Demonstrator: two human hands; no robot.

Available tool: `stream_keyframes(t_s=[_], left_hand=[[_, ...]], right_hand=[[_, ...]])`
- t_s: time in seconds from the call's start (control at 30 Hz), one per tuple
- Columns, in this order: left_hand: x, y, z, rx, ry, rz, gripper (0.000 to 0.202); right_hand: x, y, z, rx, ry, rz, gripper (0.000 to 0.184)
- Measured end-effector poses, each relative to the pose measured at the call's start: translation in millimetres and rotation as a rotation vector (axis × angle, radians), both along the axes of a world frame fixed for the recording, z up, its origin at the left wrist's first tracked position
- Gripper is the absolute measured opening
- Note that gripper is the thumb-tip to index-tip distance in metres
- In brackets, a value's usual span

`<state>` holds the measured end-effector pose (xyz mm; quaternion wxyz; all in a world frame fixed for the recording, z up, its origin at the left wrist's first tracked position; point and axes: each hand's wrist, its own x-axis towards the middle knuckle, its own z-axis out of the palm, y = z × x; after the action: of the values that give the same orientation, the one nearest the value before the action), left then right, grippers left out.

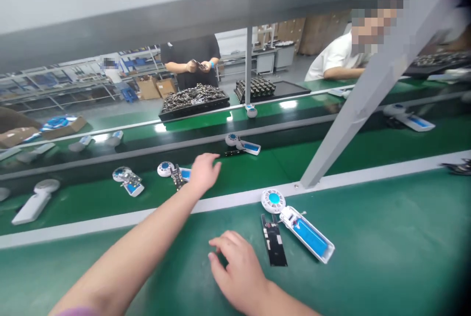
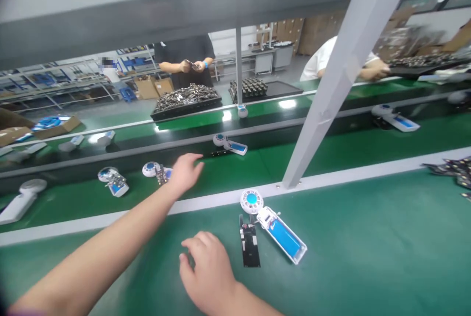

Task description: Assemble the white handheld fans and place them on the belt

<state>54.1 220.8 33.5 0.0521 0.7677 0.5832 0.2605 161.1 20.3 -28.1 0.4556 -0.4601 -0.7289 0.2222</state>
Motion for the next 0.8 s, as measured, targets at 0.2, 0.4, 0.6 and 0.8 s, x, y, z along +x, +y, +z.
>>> stream_keyframes(t_s=[0.2, 0.4, 0.6, 0.8], left_hand=[[69, 48, -18.9, -0.215, 0.026, 0.049, 0.035], [59, 59, -25.0, -0.318, -0.255, 0.216, 0.031], [18, 14, -16.6, -0.277, -0.684, 0.296, 0.032], [-20, -74, -26.4, -0.388, -0.933, 0.229, 0.027]], right_hand=[[8, 8, -7.5, 0.072, -0.048, -0.005, 0.018], [9, 13, -13.5, 0.140, 0.007, 0.018, 0.014], [16, 14, 0.8, 0.099, 0.116, -0.142, 0.017], [24, 30, 5.7, -0.124, 0.301, -0.332, 0.020]])
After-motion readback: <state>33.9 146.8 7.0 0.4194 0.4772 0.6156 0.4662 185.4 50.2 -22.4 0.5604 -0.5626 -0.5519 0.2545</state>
